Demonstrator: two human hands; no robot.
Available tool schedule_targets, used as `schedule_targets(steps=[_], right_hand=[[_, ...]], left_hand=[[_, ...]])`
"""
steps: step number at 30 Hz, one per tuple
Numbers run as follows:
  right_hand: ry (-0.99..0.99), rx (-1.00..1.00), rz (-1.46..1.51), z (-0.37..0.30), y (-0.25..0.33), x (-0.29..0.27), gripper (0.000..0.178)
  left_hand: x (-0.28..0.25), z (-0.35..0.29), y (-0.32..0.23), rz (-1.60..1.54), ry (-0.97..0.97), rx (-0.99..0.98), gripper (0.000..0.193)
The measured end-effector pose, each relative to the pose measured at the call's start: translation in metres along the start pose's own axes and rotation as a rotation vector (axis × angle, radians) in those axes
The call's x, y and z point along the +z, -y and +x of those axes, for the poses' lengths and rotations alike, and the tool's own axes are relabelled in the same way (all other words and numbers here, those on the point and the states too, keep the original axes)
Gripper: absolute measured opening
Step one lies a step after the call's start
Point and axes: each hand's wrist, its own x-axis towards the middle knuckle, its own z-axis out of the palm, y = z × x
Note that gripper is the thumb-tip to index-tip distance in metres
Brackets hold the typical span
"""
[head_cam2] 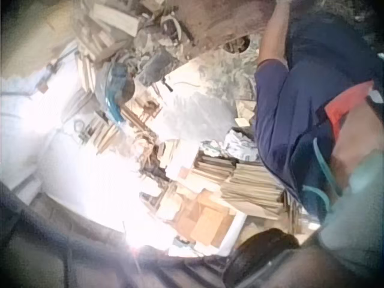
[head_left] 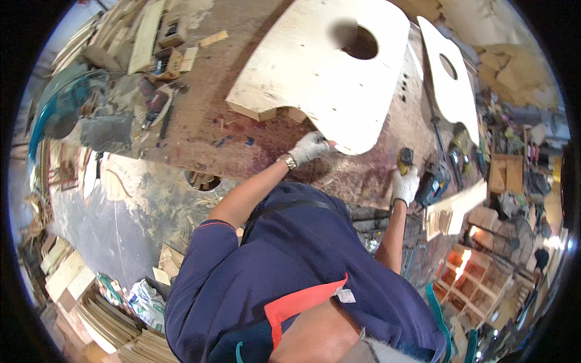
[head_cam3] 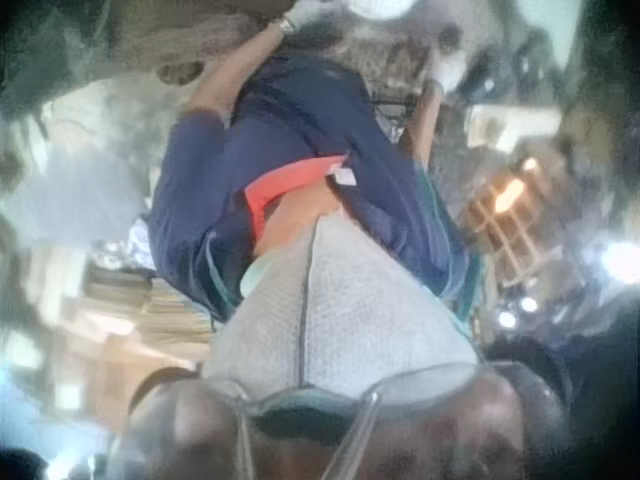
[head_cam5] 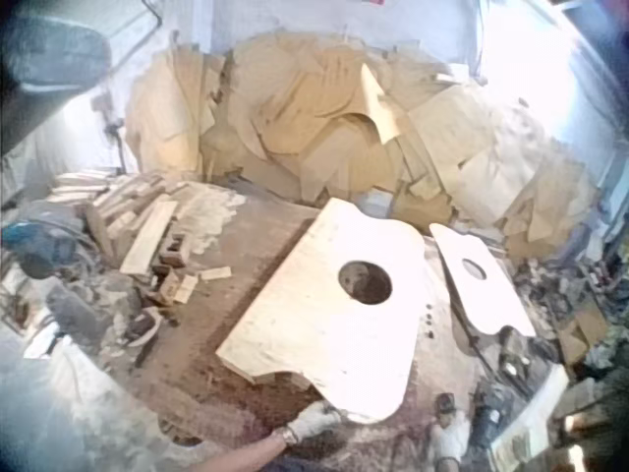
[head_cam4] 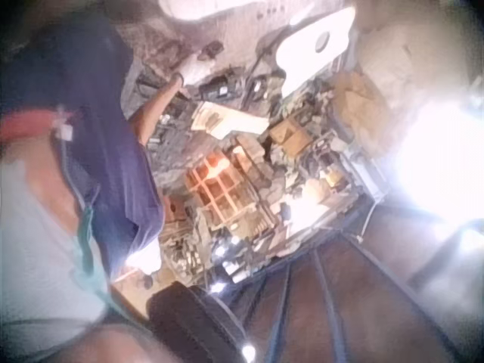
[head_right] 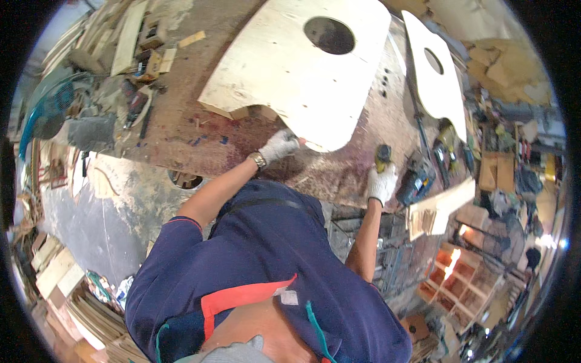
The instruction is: The person assembles small wooden pieces onto a larger curved wooden panel using a pneumatic nail gun. They repeatedly pick up small blocks, position them along the panel's edge, and fasten them in place. The work occurs at a cluttered workbench in a woodworking shop.
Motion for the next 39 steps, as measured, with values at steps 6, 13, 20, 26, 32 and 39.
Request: schedule_targets(steps=[6,13,20,26,32,39], right_hand=[[0.122,0.016,-0.068,-0.018,0.003,0.027,0.062],[0.172,0.109,0.037,-0.038,0.011,0.033,0.094],[0.434,0.189,0.524,-0.061,0.013,-0.047,0.053],[0.505,0.079,0.835,-0.111,0.096,-0.105,0.042],[0.584,0.039,0.837,-0.107,0.142,-0.089,0.037],[0.596,0.000,0.725,-0.106,0.154,-0.072,0.048]], left_hand=[[0.005,-0.017,-0.020,0.006,-0.119,-0.016,0.040],[0.004,-0.016,-0.013,-0.118,-0.176,0.071,0.032],[-0.051,0.020,0.077,-0.572,-0.334,0.275,0.047],[-0.043,0.009,0.025,-0.369,-0.373,0.113,0.052],[-0.058,-0.017,-0.038,0.270,-0.450,0.042,0.066],[-0.063,-0.012,-0.027,0.278,-0.440,0.055,0.069]])
